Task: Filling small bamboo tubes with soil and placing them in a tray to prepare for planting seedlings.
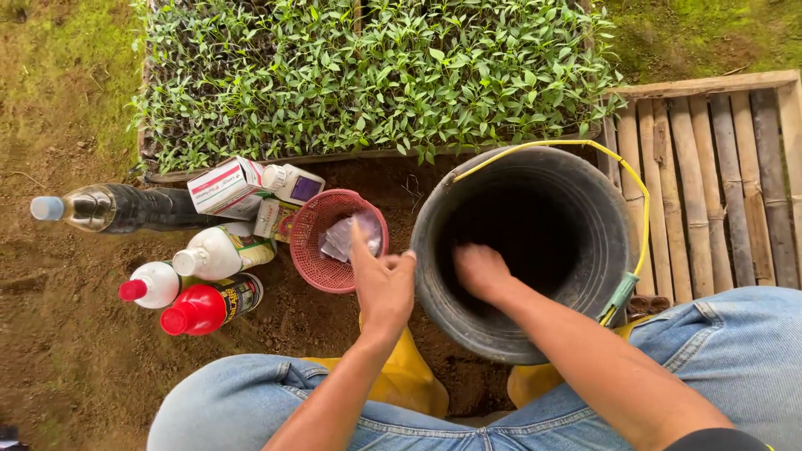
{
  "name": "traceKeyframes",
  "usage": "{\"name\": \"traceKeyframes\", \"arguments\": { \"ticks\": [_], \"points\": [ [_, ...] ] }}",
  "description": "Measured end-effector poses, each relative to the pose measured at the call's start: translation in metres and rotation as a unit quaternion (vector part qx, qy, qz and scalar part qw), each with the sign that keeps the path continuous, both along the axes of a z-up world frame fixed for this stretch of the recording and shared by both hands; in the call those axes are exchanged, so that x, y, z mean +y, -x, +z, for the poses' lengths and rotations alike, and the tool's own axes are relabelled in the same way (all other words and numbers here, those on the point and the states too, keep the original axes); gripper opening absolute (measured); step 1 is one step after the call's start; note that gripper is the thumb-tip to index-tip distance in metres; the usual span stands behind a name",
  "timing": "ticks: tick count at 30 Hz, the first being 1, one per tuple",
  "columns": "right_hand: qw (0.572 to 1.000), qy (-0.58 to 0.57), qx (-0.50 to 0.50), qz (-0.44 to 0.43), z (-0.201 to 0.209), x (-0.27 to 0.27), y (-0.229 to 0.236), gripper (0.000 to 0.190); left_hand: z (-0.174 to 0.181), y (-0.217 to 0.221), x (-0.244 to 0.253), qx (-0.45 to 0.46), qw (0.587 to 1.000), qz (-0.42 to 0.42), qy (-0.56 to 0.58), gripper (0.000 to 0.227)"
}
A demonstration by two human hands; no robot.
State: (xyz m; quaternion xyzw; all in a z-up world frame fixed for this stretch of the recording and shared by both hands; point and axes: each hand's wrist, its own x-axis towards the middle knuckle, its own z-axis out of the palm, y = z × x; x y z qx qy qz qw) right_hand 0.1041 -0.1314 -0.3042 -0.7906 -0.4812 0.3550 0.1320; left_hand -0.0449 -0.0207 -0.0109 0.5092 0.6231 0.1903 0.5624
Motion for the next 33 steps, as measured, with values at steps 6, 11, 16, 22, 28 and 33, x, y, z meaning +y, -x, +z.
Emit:
{"name": "traceKeyframes", "arguments": {
  "ticks": [6, 11, 16, 22, 28, 33],
  "points": [
    [0.855, 0.111, 0.451, -0.229, 0.109, 0.026, -0.026, 0.032, 0.020, -0.005, 0.026, -0.045, 0.956, -0.063, -0.282, 0.065],
    [0.799, 0.079, 0.482, -0.351, 0.189, 0.021, -0.040, 0.039, 0.020, -0.020, 0.030, -0.003, 0.934, -0.193, -0.300, 0.069],
    [0.740, 0.026, 0.490, -0.459, 0.207, 0.007, -0.063, 0.037, 0.013, -0.025, 0.019, 0.112, 0.865, -0.367, -0.324, 0.063],
    [0.671, -0.106, 0.545, -0.491, 0.279, 0.008, -0.068, 0.033, -0.014, -0.026, -0.002, 0.203, 0.716, -0.489, -0.454, 0.052],
    [0.645, -0.200, 0.568, -0.470, 0.305, 0.019, -0.057, 0.037, -0.016, -0.040, -0.019, 0.162, 0.669, -0.527, -0.498, 0.041],
    [0.659, -0.284, 0.566, -0.405, 0.317, 0.023, -0.044, 0.037, -0.007, -0.048, -0.029, 0.150, 0.646, -0.512, -0.545, 0.046]
  ]
}}
